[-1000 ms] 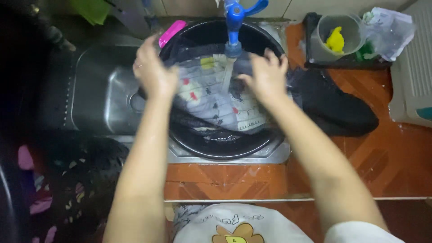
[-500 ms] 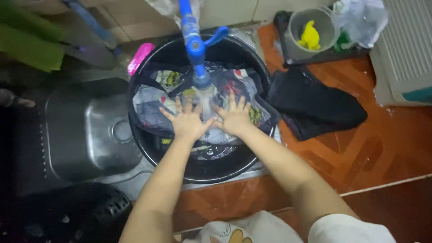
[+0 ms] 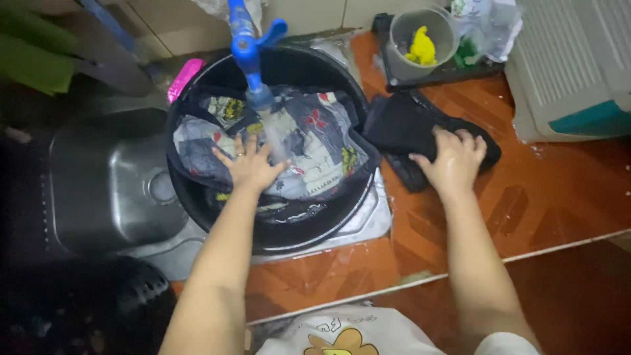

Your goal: Hand wash several pieces of laundry in a basin under a tap.

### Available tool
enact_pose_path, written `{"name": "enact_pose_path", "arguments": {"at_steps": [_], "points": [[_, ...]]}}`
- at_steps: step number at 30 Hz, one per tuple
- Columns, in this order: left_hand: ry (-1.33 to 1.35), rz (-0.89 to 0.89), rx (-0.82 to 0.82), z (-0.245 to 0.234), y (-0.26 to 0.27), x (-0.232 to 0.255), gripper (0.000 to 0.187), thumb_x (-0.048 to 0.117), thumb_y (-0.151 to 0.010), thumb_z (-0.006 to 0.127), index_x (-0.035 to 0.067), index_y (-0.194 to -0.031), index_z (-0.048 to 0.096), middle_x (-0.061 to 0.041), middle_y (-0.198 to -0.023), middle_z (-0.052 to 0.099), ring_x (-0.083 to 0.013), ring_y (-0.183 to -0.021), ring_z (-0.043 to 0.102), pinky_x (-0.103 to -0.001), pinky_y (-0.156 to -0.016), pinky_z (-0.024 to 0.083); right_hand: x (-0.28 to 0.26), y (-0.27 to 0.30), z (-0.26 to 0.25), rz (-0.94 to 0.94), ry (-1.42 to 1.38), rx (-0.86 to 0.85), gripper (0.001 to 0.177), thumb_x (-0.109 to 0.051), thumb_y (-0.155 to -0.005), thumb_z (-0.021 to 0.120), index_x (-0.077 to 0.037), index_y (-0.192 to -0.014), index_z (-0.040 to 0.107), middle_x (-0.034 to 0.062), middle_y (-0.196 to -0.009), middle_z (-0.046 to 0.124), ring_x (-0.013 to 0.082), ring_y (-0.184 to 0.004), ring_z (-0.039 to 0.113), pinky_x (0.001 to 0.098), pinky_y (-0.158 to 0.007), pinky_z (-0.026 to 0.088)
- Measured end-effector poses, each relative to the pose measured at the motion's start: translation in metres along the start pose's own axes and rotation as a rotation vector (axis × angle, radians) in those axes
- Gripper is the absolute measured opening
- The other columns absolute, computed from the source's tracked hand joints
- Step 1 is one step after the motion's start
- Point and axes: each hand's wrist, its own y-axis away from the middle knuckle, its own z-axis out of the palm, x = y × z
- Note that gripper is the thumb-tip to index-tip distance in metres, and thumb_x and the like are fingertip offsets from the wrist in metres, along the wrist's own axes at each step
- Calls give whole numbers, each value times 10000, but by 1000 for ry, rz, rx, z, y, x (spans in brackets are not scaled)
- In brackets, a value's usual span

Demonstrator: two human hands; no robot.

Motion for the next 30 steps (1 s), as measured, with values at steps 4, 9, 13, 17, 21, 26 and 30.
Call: {"name": "enact_pose_path", "arguments": {"at_steps": [4,9,13,17,21,26,30], "points": [[82,-43,26,6,7,12,720,774,-719,662,347,-1299,680,-96,-1671,260,-362,-1548,5,-763,-1078,-161,28,9,21,120,-240,-87,442,-440,-837,869,-124,-1127,766,127,-1047,743,315,-1114,663,613,-1109,374],[793,118,-22,59,15,34,663,633,-747,701,247,-1287,696,-98,-1361,655,-348,-1373,393,-595,-1120,263,63,1,6,507,-778,193,408,-263,-965,867,-21,-1229,673,135,-1161,695,287,-1099,644,428,-1008,490],[1454,3,-389,60,47,76,832,702,-868,562,60,-1395,615,-214,-1188,720,-283,-899,724,-393,-777,571,23,-15,-89,635,-1481,435,447,-135,-1006,793,-54,-1388,577,78,-1355,683,223,-1205,637,366,-1068,532],[1583,10,-822,18,77,121,1100,889,-833,352,52,-1538,453,-309,-1220,703,-311,-844,739,-404,-760,607,12,-29,-120,274,-1642,561,384,-115,-1044,774,-45,-1375,594,103,-1386,665,262,-1317,627,376,-1172,506],[1766,-35,-1073,-22,94,158,1227,937,-716,348,150,-1613,63,-380,-1408,502,-448,-1059,674,-535,-908,565,6,-32,-140,174,-1795,595,372,-171,-1099,761,-73,-1405,574,110,-1400,652,284,-1331,610,416,-1197,479],[2155,-354,-989,-9,83,184,1276,893,-743,477,172,-1624,-98,-409,-1543,265,-556,-1301,530,-627,-1054,461,-8,-54,-176,150,-2108,471,456,-254,-1047,628,12,-1417,623,193,-1442,688,336,-1353,660,455,-1174,529],[2310,-495,-1045,-4,95,191,1278,860,-794,554,105,-1617,-67,-372,-1569,296,-568,-1295,475,-673,-1052,376,-20,-70,-176,244,-2313,438,541,-301,-1019,572,14,-1459,564,223,-1472,630,382,-1358,623,504,-1170,515]]}}
